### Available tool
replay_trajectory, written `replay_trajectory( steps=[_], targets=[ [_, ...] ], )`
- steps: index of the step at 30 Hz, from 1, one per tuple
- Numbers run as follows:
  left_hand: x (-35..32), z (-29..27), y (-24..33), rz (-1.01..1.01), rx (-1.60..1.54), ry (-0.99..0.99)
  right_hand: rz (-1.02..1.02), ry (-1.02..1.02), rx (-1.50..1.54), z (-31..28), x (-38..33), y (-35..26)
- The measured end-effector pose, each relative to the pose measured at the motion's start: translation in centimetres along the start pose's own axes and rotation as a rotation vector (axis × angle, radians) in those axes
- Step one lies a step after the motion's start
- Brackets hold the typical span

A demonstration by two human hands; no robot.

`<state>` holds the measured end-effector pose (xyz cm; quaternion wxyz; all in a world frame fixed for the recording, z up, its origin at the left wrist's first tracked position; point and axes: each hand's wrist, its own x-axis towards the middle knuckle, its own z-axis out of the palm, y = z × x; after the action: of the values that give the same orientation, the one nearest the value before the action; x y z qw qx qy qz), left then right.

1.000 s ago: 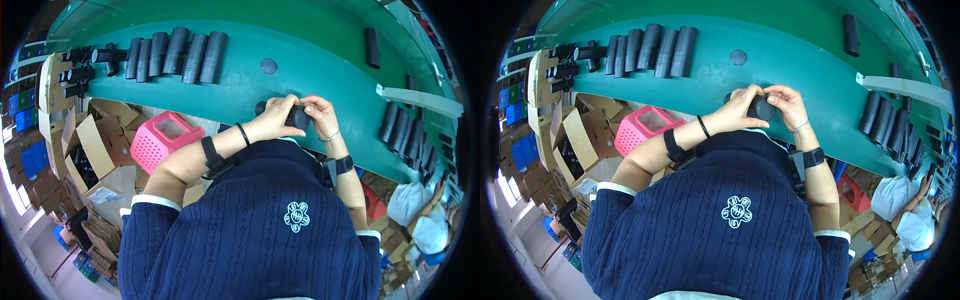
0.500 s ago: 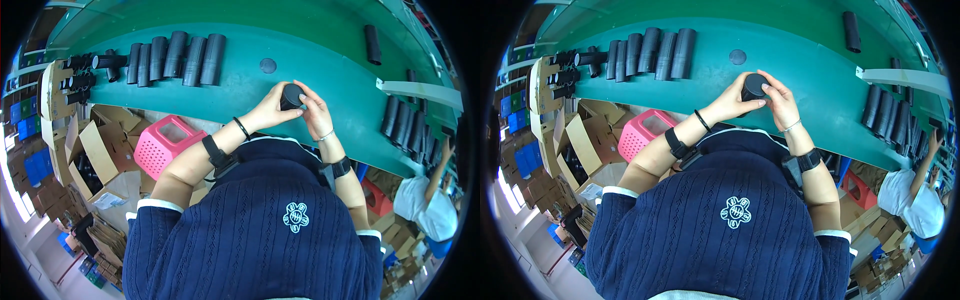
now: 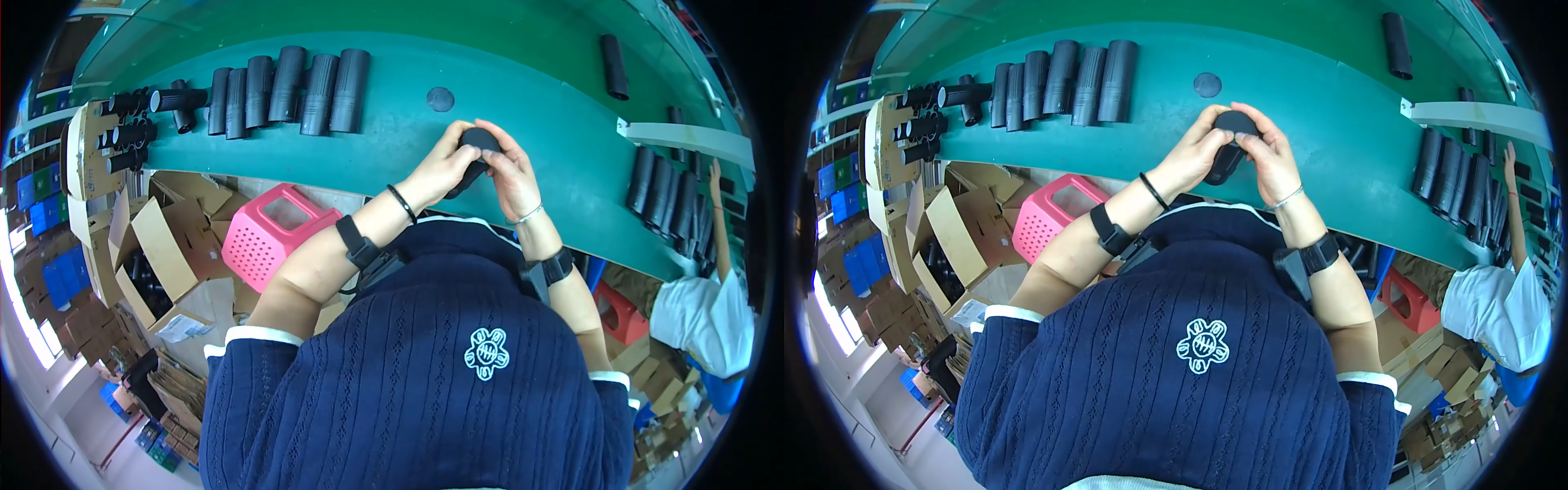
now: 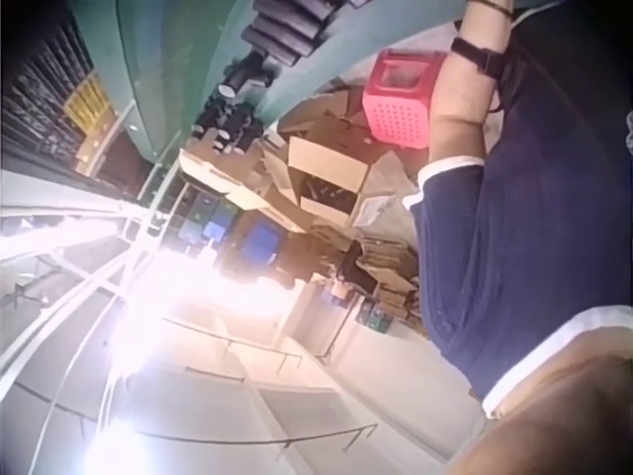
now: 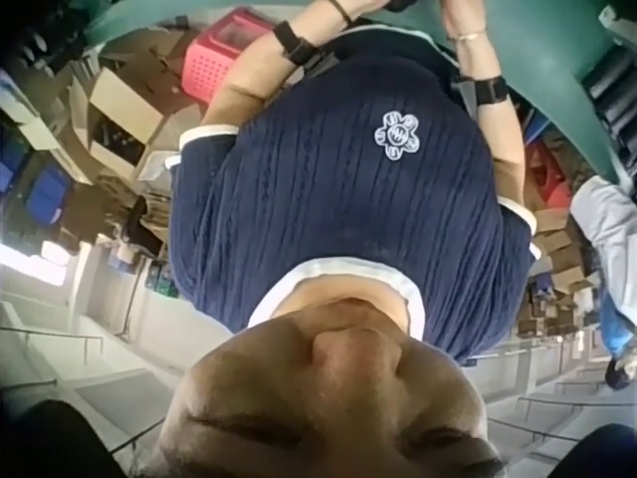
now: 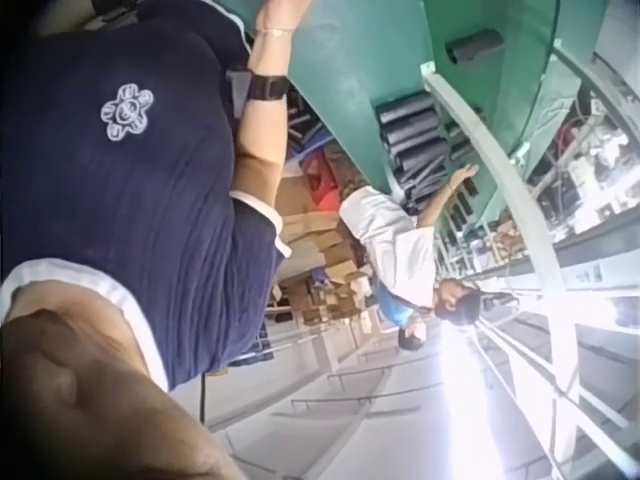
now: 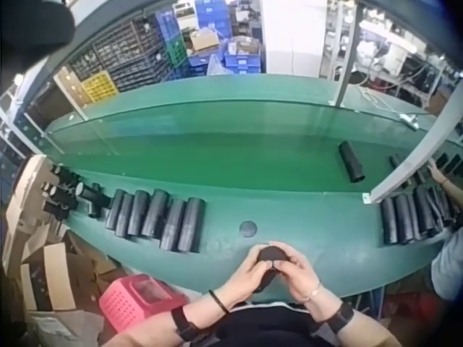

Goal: The person fits caps onto cylinders by hand, places the assembled units into a cardboard box, and then seals the box using tape and a utility knife before returning to cap more cylinders.

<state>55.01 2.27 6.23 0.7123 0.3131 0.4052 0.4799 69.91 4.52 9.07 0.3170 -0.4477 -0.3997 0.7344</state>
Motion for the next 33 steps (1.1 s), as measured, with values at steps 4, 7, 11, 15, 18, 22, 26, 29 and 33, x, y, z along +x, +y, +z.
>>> replay_trajectory(
  steps=[4,7,11,15,18,22,26,29,33],
  targets=[
    [0.0,-0.2,0.9,-0.054,0.039,-0.049,0.012,-0.07,0.08,-1.4,1.1,0.3],
    [-0.6,-0.9,0.8,0.193,0.549,-0.076,0.026,-0.168,0.158,-1.9,0.8,-0.3],
    [-0.9,-0.8,1.5,0.212,0.679,-0.107,-0.02,-0.226,0.121,-2.2,-0.7,-0.2],
    [-1.0,-1.0,1.7,0.23,0.674,-0.154,-0.188,-0.194,-0.149,-1.8,-1.2,-0.5],
    [-0.4,-1.2,1.5,0.251,0.775,-0.168,-0.12,-0.227,-0.288,-3.0,-0.6,-1.5],
    [1.1,-1.5,1.3,0.085,0.903,-0.286,-0.059,-0.33,-0.276,-4.9,0.4,-0.5],
    [1.0,-1.1,1.8,-0.077,1.013,-0.315,0.052,-0.389,-0.395,-5.6,0.6,-0.5],
    [1.0,-1.5,1.5,-0.042,1.032,-0.356,0.102,-0.367,-0.382,-5.3,0.6,-0.8],
    [0.9,-1.1,2.4,-0.111,1.161,-0.397,0.142,-0.392,-0.389,-5.3,1.0,-0.6]
  ],
)
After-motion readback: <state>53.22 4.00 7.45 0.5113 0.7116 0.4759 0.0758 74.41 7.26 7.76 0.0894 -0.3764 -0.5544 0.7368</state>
